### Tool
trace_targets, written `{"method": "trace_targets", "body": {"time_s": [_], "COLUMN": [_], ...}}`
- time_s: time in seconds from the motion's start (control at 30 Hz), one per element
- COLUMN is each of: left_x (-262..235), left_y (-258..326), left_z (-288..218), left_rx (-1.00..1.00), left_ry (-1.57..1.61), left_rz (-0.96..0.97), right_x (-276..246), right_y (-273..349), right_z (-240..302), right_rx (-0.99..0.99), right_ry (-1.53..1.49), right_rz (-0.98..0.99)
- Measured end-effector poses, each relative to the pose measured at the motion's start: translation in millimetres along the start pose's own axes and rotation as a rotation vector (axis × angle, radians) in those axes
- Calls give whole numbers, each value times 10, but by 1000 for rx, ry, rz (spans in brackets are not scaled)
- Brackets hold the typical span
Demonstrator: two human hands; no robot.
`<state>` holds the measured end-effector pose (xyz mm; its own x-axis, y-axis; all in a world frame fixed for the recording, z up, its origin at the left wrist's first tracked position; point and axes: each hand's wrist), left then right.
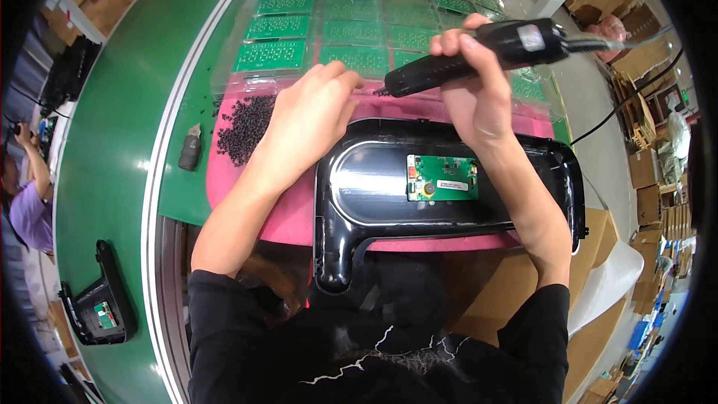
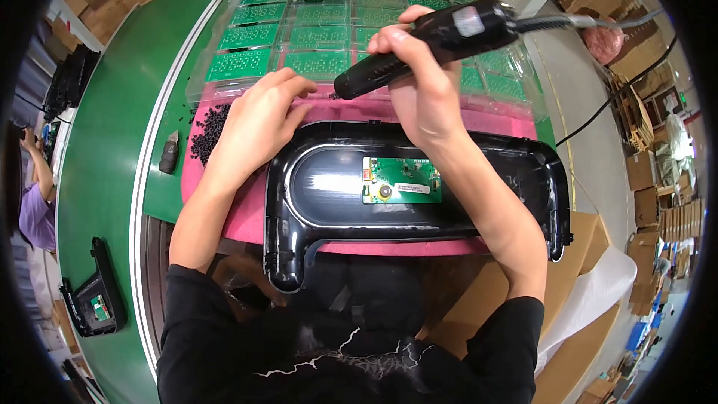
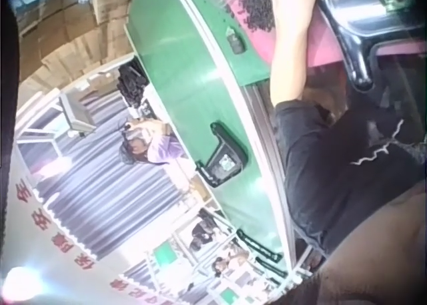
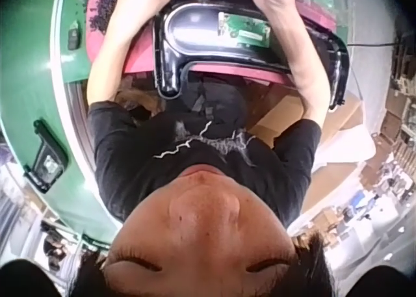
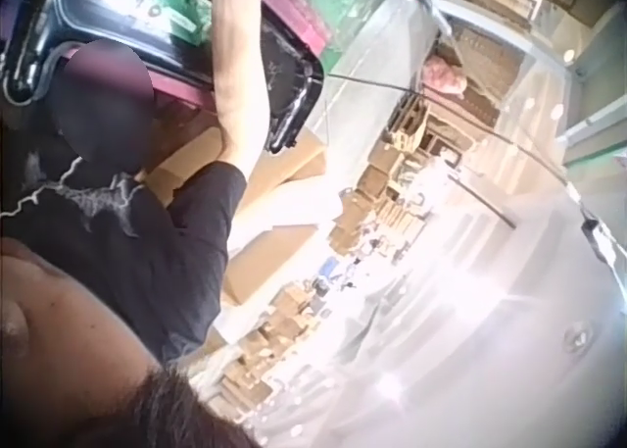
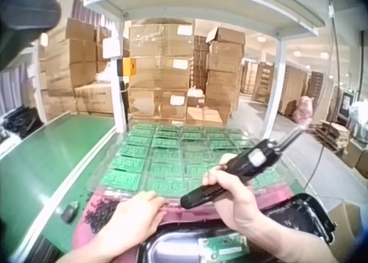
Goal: Installing circuit boards into black plastic housings and securing them with screws using an electric screwdriver.
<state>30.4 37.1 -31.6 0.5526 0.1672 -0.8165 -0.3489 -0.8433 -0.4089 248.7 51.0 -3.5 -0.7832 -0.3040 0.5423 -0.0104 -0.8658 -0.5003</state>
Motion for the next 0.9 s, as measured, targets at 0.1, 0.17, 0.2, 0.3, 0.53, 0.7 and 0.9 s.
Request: {"method": "trace_targets", "body": {"time_s": [0.1,0.17,0.2,0.3,0.53,0.7,0.9], "left_x": [-47,-76,-63,-26,-3,47,72], "left_y": [-37,-50,-34,-10,64,118,81], "left_z": [-70,-141,-188,-241,-393,-430,-400], "left_rx": [2,123,136,215,210,133,259], "left_ry": [71,286,344,488,815,828,845], "left_rz": [-38,-17,-16,-4,148,331,280], "right_x": [79,157,155,216,313,396,376], "right_y": [42,143,181,336,590,708,803], "right_z": [215,392,456,621,832,968,994], "right_rx": [-53,-15,-31,-42,-153,-320,-406], "right_ry": [-40,-58,-57,-97,-95,-19,100], "right_rz": [31,108,137,183,175,148,253]}}
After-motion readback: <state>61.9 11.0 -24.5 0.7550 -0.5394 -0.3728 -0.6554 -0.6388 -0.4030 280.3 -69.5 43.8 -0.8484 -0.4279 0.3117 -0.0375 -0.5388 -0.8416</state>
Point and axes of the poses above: each hand's wrist, its own y-axis away from the middle knuckle, its own x-axis out of the palm, z = x × y, and after that the axes turned 6 degrees about -x, right-handed
